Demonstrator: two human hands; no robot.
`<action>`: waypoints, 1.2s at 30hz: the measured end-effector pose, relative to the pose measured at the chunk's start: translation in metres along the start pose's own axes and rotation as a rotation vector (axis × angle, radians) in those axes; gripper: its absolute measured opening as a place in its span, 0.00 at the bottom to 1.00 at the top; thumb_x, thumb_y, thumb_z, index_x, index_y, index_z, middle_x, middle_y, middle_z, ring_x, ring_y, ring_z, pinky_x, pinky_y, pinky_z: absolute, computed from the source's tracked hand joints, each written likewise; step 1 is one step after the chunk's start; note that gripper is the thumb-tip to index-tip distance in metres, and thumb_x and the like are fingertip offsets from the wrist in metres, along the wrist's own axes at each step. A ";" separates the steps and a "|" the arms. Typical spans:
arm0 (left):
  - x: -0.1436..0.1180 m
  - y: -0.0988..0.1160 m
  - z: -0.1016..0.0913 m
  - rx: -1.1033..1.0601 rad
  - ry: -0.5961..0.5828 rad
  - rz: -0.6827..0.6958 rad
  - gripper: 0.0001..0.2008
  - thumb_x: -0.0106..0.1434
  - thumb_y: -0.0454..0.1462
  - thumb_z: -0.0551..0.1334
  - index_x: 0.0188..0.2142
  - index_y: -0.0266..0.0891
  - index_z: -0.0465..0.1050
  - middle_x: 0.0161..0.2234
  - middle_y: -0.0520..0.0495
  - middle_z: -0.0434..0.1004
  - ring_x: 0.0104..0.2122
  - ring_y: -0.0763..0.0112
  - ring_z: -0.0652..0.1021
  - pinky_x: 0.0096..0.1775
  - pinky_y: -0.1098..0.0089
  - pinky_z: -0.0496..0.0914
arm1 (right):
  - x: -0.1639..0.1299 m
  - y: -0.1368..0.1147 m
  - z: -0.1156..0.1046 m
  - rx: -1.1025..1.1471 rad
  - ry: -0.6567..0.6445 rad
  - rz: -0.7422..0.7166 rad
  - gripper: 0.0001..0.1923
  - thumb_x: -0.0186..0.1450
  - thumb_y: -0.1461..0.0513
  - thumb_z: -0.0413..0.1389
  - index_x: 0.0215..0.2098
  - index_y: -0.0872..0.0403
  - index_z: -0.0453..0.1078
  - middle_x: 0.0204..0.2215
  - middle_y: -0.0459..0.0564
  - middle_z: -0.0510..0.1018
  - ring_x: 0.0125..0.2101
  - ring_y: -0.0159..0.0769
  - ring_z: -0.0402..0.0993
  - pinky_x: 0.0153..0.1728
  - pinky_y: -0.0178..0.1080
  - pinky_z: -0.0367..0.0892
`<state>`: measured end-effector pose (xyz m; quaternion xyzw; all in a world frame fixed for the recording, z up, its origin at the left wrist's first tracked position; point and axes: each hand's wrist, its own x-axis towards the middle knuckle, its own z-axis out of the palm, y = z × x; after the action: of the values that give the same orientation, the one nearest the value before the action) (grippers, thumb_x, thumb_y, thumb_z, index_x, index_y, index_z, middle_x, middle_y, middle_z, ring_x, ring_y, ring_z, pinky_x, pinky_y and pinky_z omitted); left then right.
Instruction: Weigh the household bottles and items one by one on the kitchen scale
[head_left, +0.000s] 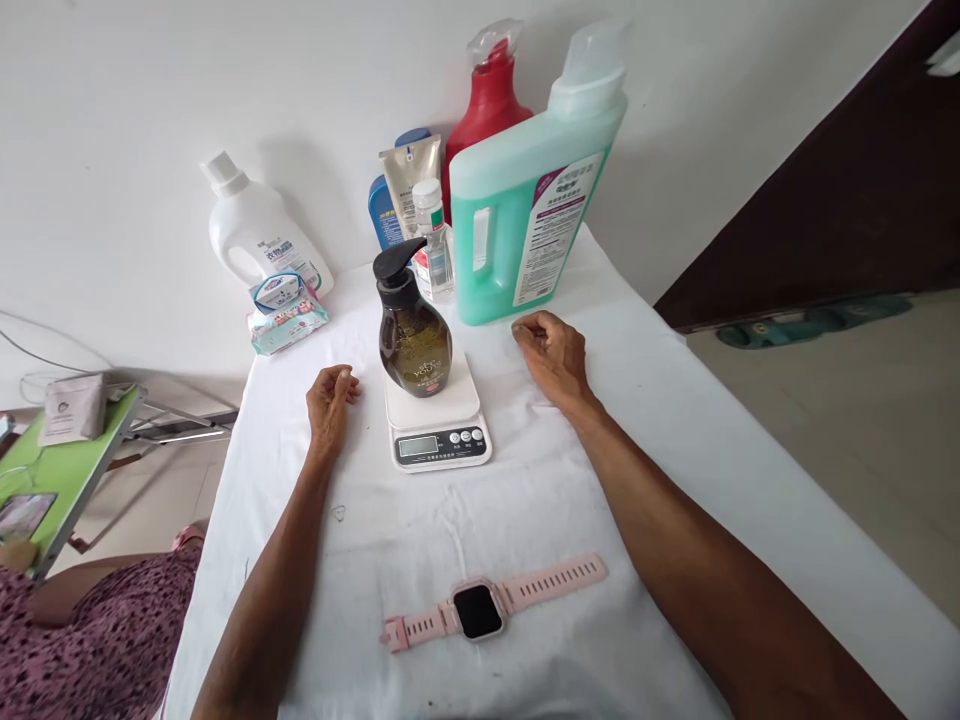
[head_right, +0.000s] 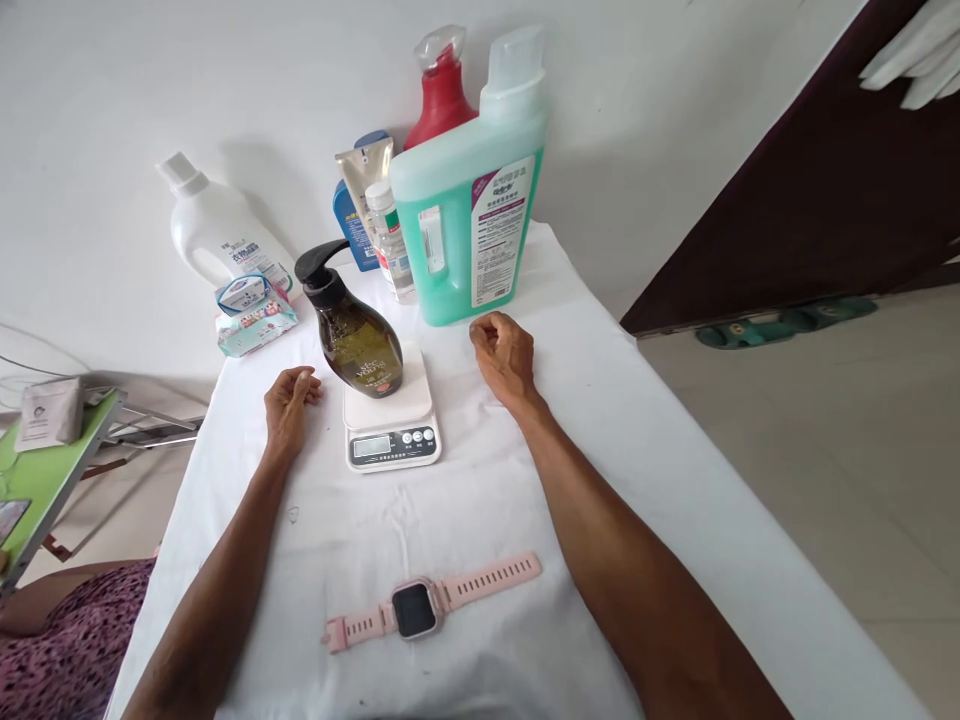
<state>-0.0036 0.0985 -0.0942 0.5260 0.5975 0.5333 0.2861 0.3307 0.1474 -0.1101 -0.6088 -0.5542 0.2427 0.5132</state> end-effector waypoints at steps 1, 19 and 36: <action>0.001 0.001 0.000 0.015 -0.012 -0.006 0.22 0.65 0.55 0.67 0.42 0.37 0.76 0.33 0.46 0.79 0.29 0.70 0.77 0.33 0.68 0.72 | 0.000 0.000 0.000 0.001 -0.002 0.001 0.07 0.62 0.56 0.54 0.31 0.50 0.71 0.34 0.51 0.82 0.35 0.43 0.77 0.46 0.46 0.73; 0.000 0.005 0.003 0.124 -0.045 -0.044 0.15 0.63 0.47 0.66 0.43 0.39 0.76 0.33 0.47 0.81 0.30 0.67 0.79 0.36 0.65 0.75 | -0.001 -0.003 0.000 -0.006 0.012 0.028 0.07 0.62 0.57 0.55 0.31 0.50 0.72 0.32 0.50 0.83 0.33 0.42 0.76 0.42 0.44 0.74; -0.009 0.016 0.001 0.065 -0.025 0.002 0.27 0.66 0.60 0.63 0.49 0.40 0.75 0.41 0.41 0.81 0.36 0.62 0.81 0.38 0.63 0.74 | 0.002 0.002 0.000 0.009 -0.001 -0.021 0.12 0.64 0.52 0.54 0.32 0.50 0.73 0.32 0.51 0.83 0.34 0.44 0.77 0.42 0.46 0.72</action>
<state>0.0048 0.0882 -0.0812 0.5423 0.6105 0.5070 0.2758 0.3322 0.1491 -0.1111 -0.6003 -0.5597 0.2400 0.5183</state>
